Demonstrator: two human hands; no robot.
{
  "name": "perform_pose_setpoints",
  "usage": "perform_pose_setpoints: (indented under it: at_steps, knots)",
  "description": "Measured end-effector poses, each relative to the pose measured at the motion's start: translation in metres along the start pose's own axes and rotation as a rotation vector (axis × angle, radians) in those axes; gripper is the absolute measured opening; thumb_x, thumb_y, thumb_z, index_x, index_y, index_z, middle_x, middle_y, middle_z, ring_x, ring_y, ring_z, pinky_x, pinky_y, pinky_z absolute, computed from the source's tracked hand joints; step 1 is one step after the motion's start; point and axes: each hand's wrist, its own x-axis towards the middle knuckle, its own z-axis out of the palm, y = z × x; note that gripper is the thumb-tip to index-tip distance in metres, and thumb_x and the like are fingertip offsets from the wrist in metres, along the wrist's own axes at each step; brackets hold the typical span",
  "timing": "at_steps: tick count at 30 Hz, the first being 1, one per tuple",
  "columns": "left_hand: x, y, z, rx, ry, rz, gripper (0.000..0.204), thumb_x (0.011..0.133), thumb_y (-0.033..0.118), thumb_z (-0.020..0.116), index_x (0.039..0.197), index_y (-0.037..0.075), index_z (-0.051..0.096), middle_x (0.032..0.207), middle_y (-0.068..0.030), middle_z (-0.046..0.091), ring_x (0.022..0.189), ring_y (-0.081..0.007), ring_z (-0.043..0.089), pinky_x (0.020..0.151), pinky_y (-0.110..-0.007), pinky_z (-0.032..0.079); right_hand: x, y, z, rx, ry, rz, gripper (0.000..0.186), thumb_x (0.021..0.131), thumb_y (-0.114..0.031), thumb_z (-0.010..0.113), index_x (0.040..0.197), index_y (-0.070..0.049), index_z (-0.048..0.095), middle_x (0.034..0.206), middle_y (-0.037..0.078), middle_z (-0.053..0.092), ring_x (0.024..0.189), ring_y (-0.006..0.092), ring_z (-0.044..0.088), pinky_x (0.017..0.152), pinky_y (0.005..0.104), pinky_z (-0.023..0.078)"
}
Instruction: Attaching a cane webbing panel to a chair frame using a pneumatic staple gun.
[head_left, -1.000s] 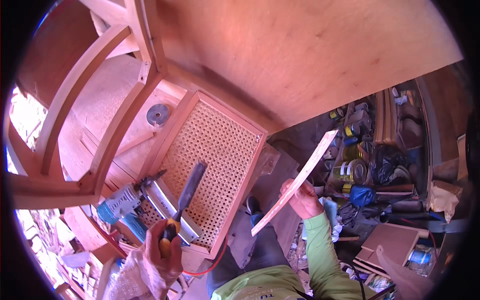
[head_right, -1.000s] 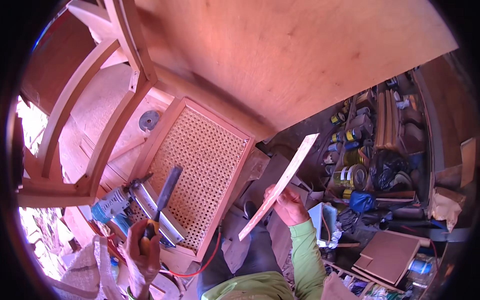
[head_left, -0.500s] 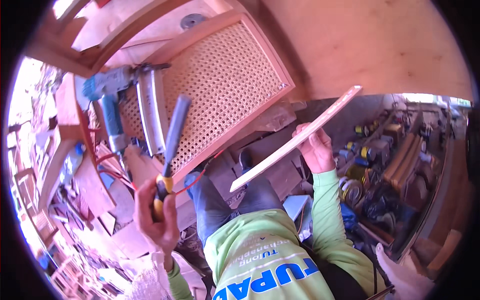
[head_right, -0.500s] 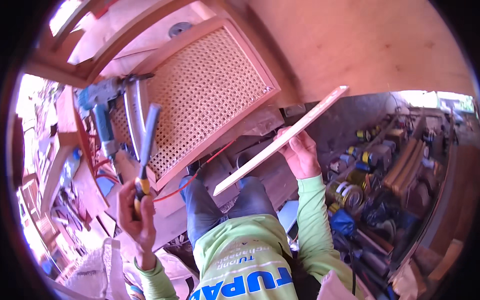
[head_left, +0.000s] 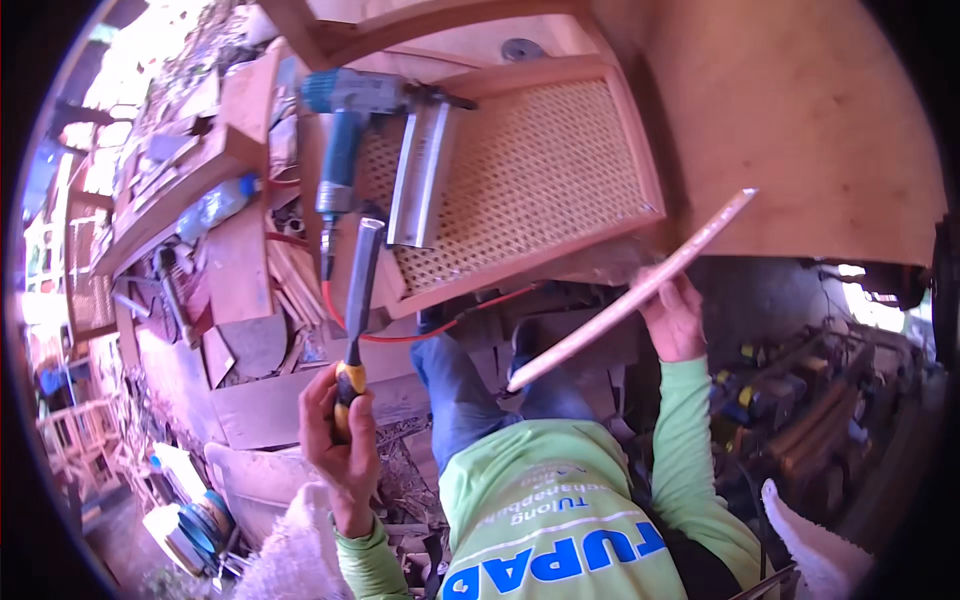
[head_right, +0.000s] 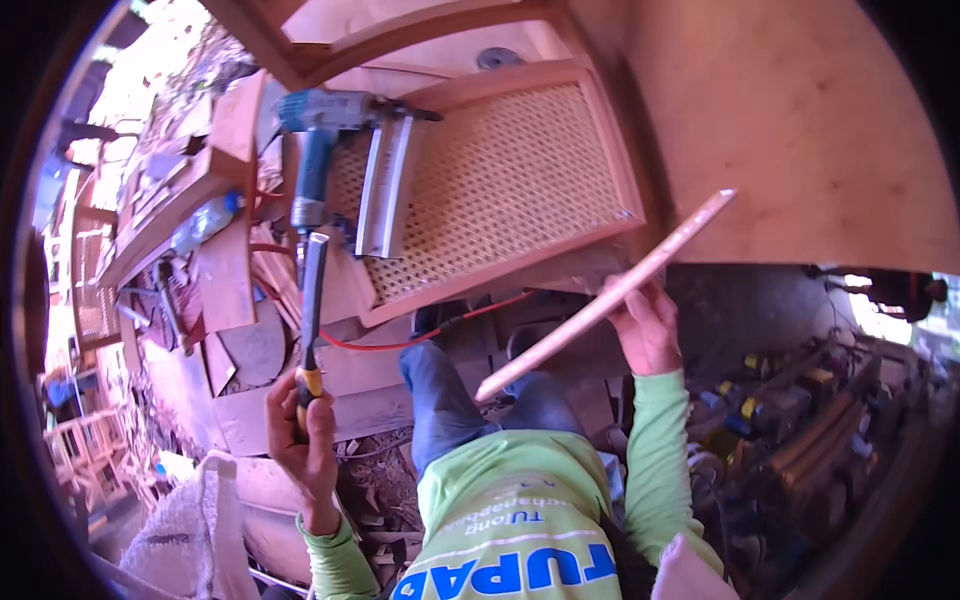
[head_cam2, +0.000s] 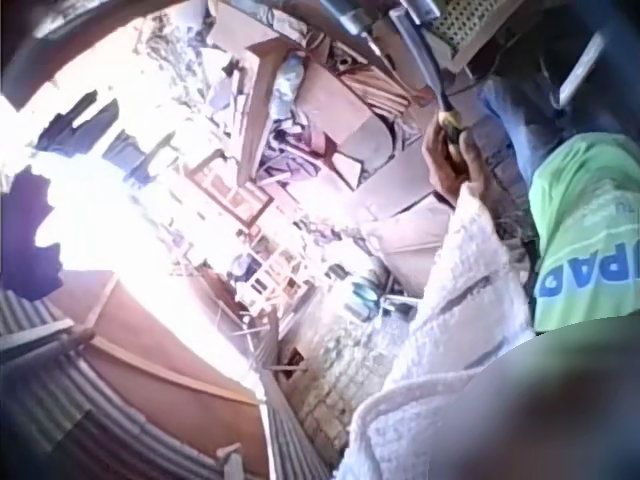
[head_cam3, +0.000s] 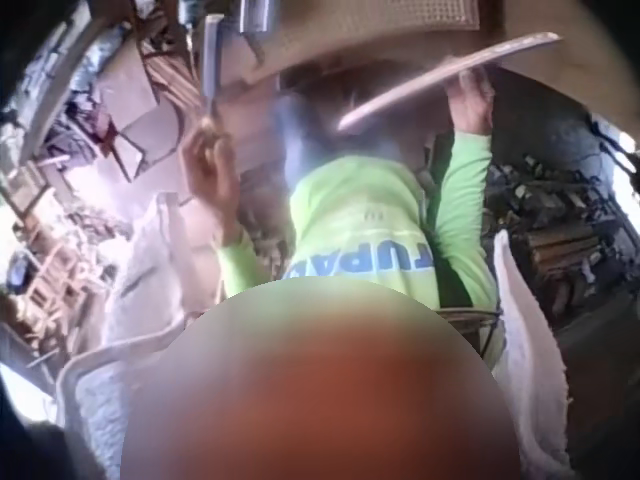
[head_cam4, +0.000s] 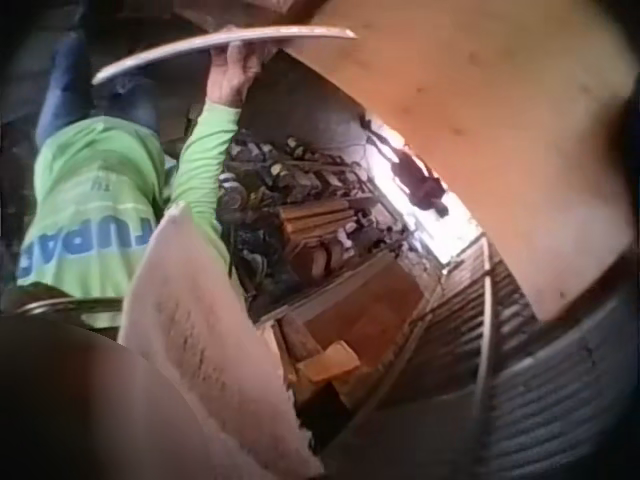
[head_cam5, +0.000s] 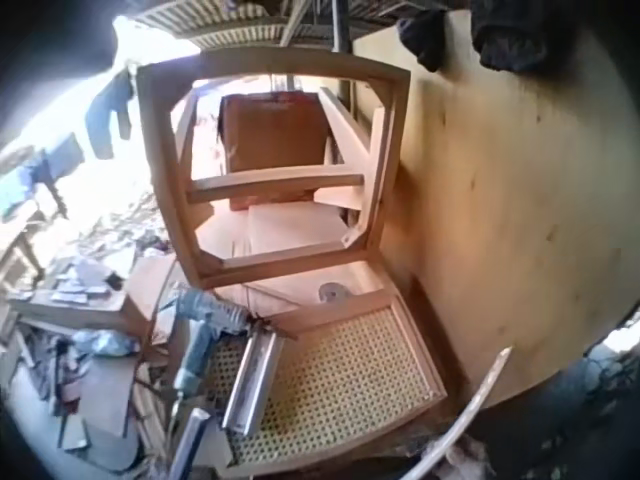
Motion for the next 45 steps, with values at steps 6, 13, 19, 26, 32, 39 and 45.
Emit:
perform_pose_setpoints:
  at_steps: [6,13,19,26,32,39,45]
  knots:
    - [-0.027,-0.027,-0.013,0.041,0.135,-0.049,0.034,0.103,0.011,0.064,0.134,0.000,0.056,0.095,-0.0013,0.063,0.073,-0.0035,0.052,0.063,-0.019,0.042,0.019,-0.007,0.030,-0.279,0.004,0.009,0.029,0.103,-0.009,0.062,0.131,0.000,0.060,0.117,0.010,0.064,0.107,0.0195,0.062,0.099,0.0371,0.051]
    - [-0.066,-0.051,-0.019,0.214,0.110,-0.155,0.036,0.091,0.002,0.073,0.125,-0.006,0.064,0.106,-0.0156,0.072,0.093,-0.0212,0.072,0.084,-0.031,0.056,0.038,-0.002,0.043,-0.625,-0.131,-0.003,0.030,0.100,-0.008,0.065,0.128,0.003,0.059,0.113,0.009,0.062,0.103,0.0186,0.061,0.095,0.0352,0.050]
    - [-0.078,-0.055,-0.017,0.308,0.000,-0.197,0.032,0.097,0.008,0.070,0.126,-0.003,0.062,0.094,-0.0063,0.069,0.076,-0.0101,0.061,0.068,-0.024,0.050,0.046,0.002,0.051,-0.604,-0.162,0.018,0.029,0.100,-0.009,0.065,0.125,0.004,0.059,0.114,0.010,0.060,0.101,0.0196,0.060,0.094,0.0365,0.052]
    - [-0.083,-0.053,0.009,0.238,-0.134,-0.306,0.034,0.093,0.008,0.073,0.124,-0.003,0.065,0.092,-0.0096,0.070,0.075,-0.0114,0.062,0.069,-0.026,0.051,0.050,0.005,0.054,-0.578,-0.181,0.055,0.025,0.099,-0.011,0.064,0.119,0.004,0.060,0.109,0.011,0.057,0.097,0.0212,0.059,0.090,0.0395,0.052]
    - [-0.077,-0.052,0.018,0.219,-0.143,-0.263,0.033,0.093,0.008,0.073,0.124,-0.003,0.065,0.091,-0.0089,0.070,0.074,-0.0104,0.062,0.068,-0.025,0.051,0.055,0.007,0.053,-0.606,-0.172,0.064,0.024,0.098,-0.011,0.063,0.117,0.004,0.060,0.106,0.012,0.057,0.095,0.0212,0.059,0.089,0.0381,0.051]
    - [-0.066,-0.047,0.018,0.236,-0.171,-0.319,0.033,0.093,0.009,0.073,0.123,-0.003,0.065,0.090,-0.0091,0.070,0.073,-0.0104,0.061,0.067,-0.026,0.050,0.058,0.010,0.054,-0.628,-0.153,0.054,0.023,0.098,-0.013,0.063,0.112,0.004,0.061,0.101,0.013,0.059,0.093,0.0218,0.060,0.088,0.0375,0.052]
    - [-0.059,-0.048,0.019,0.241,-0.208,-0.309,0.034,0.093,0.009,0.072,0.123,-0.004,0.065,0.090,-0.0093,0.070,0.072,-0.0103,0.061,0.066,-0.025,0.050,0.060,0.011,0.057,-0.598,-0.151,0.056,0.022,0.097,-0.014,0.063,0.110,0.004,0.062,0.100,0.014,0.060,0.093,0.0221,0.060,0.089,0.0380,0.052]
